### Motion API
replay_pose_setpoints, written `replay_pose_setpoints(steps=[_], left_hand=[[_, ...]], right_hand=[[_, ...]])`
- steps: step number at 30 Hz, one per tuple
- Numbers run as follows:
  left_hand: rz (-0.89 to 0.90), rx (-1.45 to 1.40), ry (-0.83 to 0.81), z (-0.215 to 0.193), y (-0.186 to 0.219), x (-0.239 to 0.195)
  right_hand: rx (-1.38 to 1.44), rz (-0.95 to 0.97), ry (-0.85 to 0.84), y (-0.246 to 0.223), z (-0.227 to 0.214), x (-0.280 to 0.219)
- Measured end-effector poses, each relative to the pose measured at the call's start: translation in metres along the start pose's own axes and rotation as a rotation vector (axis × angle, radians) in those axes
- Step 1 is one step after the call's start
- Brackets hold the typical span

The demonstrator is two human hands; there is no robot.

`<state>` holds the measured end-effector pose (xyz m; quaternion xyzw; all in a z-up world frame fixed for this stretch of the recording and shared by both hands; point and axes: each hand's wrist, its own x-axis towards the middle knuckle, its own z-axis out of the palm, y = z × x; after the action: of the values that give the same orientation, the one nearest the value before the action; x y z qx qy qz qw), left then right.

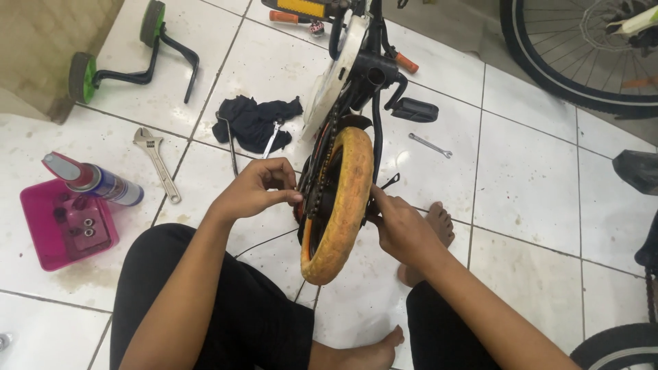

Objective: The person assembles a small bicycle by attaching a rear wheel and a seat. They first position the wheel into the frame, then attach the seat to the frame, and finally adjust the chain and wheel alignment.

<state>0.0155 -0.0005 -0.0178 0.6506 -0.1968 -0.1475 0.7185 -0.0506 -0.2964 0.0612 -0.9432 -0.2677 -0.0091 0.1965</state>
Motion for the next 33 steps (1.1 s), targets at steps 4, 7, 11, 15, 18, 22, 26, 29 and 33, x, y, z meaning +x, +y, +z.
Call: replay_pose_setpoints(steps=[4,7,11,15,18,22,26,29,33], left_hand=[[0.001,0.017,0.006,0.001,0.0,0.001],[-0.025,0.058,-0.004,0.0,0.008,0.0],[-0.112,0.193,-0.025,-0.001,0.028,-0.005],[-0.133,0.313,-0.04,0.001,0.045,-0.007],[-0.156,0.361,-0.063,0.0,0.048,-0.009],[-0.084,0.431,0.022,0.002,0.079,0.013],[0.141,0.541,0.314,0.018,0.092,0.065],[0.199,0.664,0.431,0.022,0.092,0.096],[0.267,1.019,0.484,0.023,0.073,0.121]], right_hand=[[-0.061,0.005,-0.051,-0.006,-0.01,0.009],[-0.061,0.109,-0.238,-0.011,-0.029,0.023],[-0.121,0.211,-0.481,-0.019,-0.058,0.045],[-0.058,0.312,-0.381,-0.012,-0.069,0.068],[0.052,0.353,-0.151,-0.014,-0.074,0.087],[0.167,0.3,0.08,-0.005,-0.074,0.118],[0.257,0.149,0.347,-0.004,-0.076,0.155],[0.063,0.092,0.449,-0.006,-0.083,0.18],[0.203,0.387,0.298,-0.001,-0.073,0.205]])
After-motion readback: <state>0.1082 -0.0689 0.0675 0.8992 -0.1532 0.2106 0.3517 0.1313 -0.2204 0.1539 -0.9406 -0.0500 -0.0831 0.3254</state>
